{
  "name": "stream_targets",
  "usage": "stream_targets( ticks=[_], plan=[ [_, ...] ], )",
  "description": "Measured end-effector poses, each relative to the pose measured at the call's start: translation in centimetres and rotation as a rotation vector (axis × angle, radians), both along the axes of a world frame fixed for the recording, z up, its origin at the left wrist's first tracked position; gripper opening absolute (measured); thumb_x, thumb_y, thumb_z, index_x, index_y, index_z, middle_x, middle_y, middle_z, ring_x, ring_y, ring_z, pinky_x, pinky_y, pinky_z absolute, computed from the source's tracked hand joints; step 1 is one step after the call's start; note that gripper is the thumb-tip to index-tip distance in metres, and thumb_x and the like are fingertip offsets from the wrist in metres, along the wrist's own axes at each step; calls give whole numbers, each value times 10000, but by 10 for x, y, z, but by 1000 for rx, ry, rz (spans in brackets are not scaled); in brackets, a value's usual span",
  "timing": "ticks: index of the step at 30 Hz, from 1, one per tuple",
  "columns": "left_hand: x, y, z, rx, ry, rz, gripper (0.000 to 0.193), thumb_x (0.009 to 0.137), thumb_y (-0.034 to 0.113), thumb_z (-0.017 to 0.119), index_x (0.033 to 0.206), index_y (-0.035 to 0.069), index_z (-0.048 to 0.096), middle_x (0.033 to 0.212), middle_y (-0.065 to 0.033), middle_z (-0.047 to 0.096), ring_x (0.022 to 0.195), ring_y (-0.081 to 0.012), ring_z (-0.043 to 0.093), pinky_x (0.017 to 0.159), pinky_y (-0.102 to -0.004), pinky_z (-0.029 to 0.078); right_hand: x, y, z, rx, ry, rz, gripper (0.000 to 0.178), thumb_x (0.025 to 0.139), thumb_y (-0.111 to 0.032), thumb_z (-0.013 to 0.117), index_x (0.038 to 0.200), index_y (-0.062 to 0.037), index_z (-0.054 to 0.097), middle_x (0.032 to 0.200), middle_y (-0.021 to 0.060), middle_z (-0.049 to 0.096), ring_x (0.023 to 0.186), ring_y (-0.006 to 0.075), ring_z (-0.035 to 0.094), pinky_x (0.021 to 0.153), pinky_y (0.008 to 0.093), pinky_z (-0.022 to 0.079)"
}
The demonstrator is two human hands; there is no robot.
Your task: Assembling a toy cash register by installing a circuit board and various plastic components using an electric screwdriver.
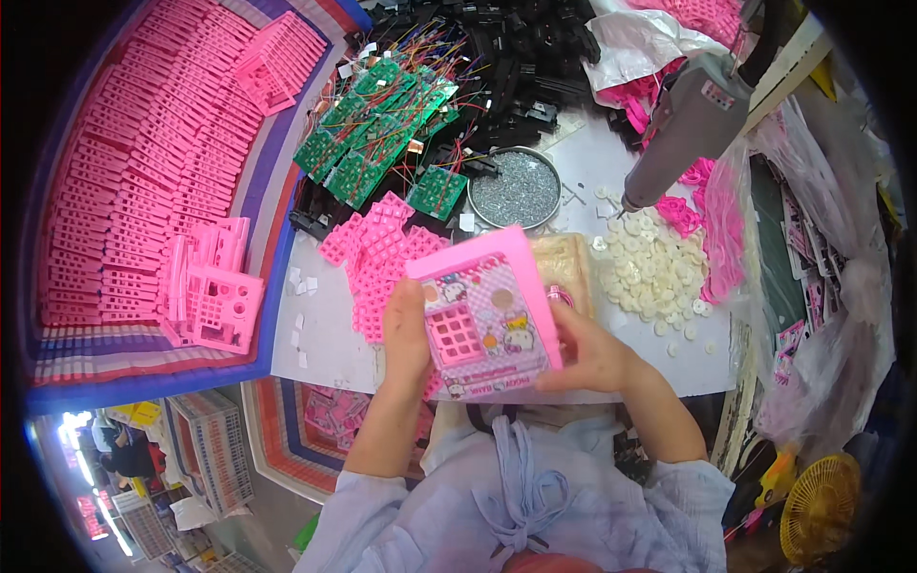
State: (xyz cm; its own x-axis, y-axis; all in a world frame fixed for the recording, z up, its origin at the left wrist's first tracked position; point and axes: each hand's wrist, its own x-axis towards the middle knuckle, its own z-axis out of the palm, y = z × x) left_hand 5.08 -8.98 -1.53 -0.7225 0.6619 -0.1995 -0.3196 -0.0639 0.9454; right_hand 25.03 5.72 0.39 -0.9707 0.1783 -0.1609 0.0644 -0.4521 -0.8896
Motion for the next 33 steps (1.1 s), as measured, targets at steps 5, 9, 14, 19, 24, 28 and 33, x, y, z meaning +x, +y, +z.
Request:
stream_targets(
  ticks=[5,9,14,19,24,28,33],
  plan=[
    [2,7,11,-37,-37,145,312,1076,301,454,1017,37,609,948,-17,643,839,-77,578,749,-257,477,10,-7,-18,-31,-100,0,602,868,-1,712,1406,3,440,1132,90,671,884,149,687,754,293,583],
    [-8,7,-6,-50,284,96,354,1081,290,437,926,25,613,869,-1,629,808,-66,542,712,-250,445,8,-9,-11,-60,-64,-53,510,892,12,682,1360,11,480,1058,92,688,781,139,684,675,284,584],
    [-15,16,-5,-41,149,70,448,1088,365,374,969,21,634,886,-13,646,792,-81,564,670,-250,443,5,-12,-4,-78,-82,-175,477,907,13,666,1349,17,487,1051,94,683,781,141,679,671,286,585],
    [20,4,2,-165,379,-25,476,1089,328,361,998,-13,681,843,-44,693,733,-80,597,652,-264,488,9,-17,-12,-43,-45,-264,452,907,5,670,1324,20,497,1063,98,686,806,147,683,681,292,591],
    [25,0,2,-152,507,41,489,1087,332,358,882,-3,649,771,-22,652,702,-84,552,632,-292,455,12,-26,-11,-33,-34,-194,414,902,-2,677,1285,24,521,1057,115,688,847,159,692,707,303,596],
    [4,2,9,-104,441,-123,385,1063,290,424,1023,-9,663,879,-40,676,787,-98,598,707,-289,485,18,-15,-15,-45,-17,-197,400,895,-1,681,1268,30,539,1063,112,689,856,163,692,737,314,597],
    [-21,21,37,160,209,-225,245,977,151,597,1144,-22,645,1014,-60,697,892,-144,645,800,-300,513,21,7,-8,52,-101,-175,367,887,6,680,1236,36,572,1064,118,695,861,160,691,771,305,585]
  ],
)
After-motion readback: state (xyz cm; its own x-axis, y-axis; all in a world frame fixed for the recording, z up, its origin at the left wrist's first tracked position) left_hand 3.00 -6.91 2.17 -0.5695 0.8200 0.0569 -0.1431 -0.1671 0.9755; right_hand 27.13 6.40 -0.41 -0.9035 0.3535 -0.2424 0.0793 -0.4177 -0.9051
